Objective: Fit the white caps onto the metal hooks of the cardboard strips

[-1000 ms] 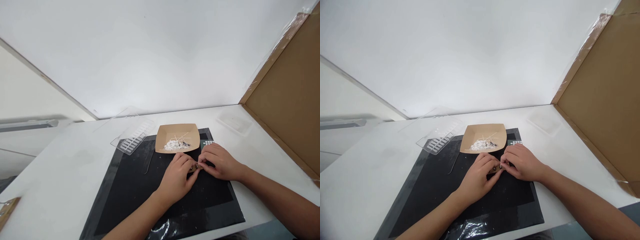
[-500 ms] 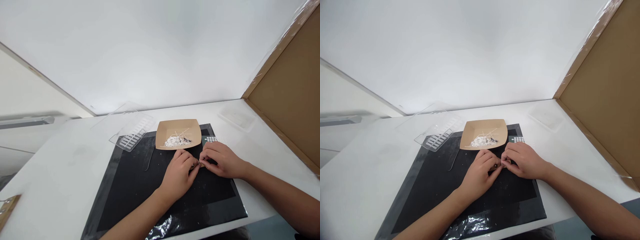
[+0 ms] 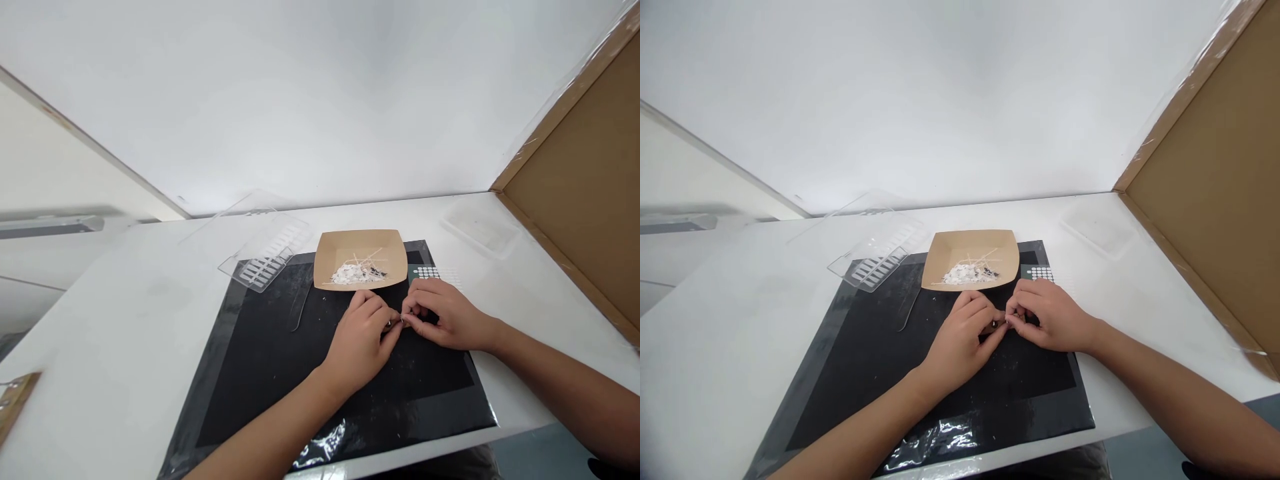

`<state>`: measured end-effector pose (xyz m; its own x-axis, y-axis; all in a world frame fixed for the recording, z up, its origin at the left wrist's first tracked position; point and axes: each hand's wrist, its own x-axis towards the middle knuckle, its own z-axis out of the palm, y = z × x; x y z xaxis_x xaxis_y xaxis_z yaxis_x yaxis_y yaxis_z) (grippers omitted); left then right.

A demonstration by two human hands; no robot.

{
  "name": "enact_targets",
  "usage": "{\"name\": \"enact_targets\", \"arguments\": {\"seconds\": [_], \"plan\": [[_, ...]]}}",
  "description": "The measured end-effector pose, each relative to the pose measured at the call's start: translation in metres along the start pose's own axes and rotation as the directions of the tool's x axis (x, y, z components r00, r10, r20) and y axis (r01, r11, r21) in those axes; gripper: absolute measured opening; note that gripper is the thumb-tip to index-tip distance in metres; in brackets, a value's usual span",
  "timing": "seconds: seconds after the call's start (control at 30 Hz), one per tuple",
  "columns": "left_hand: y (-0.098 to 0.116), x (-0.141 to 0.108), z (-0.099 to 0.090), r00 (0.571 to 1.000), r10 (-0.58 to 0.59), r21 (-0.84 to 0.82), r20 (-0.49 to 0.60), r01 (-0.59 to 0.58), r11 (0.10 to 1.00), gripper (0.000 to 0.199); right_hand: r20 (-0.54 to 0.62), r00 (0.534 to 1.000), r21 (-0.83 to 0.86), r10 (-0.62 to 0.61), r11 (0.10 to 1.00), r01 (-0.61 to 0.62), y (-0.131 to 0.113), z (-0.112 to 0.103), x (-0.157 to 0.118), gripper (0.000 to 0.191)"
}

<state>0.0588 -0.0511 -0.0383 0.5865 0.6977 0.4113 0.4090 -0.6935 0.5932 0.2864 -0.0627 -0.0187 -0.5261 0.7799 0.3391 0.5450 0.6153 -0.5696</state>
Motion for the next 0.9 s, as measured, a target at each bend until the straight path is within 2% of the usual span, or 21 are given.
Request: {"name": "enact_targets", "arguments": {"seconds": [0.23, 0.67, 0.9], "plan": [[0.0012, -0.0001, -0.0009, 1.000, 0.001, 0.003, -0.006, -0.001, 1.000, 0.012, -0.047, 0.999, -0.041, -0.019, 0.999, 0.017, 0.0023, 0.0006, -0.0003, 0.007], [0.0012, 0.0010, -0.0010, 1.000, 0.004, -0.008, -0.012, -0.004, 1.000, 0.011, -0.045, 0.994, -0.136, -0.095, 0.987, 0.088, 0.0001, 0.0018, -0.0021, 0.008], [0.0003, 0.0004, -0.0002, 1.000, -0.007, -0.020, -0.006, 0.007, 1.000, 0.012, -0.040, 0.995, -0.165, -0.094, 0.983, 0.086, 0.0012, 0.0024, -0.0022, 0.008]]}}
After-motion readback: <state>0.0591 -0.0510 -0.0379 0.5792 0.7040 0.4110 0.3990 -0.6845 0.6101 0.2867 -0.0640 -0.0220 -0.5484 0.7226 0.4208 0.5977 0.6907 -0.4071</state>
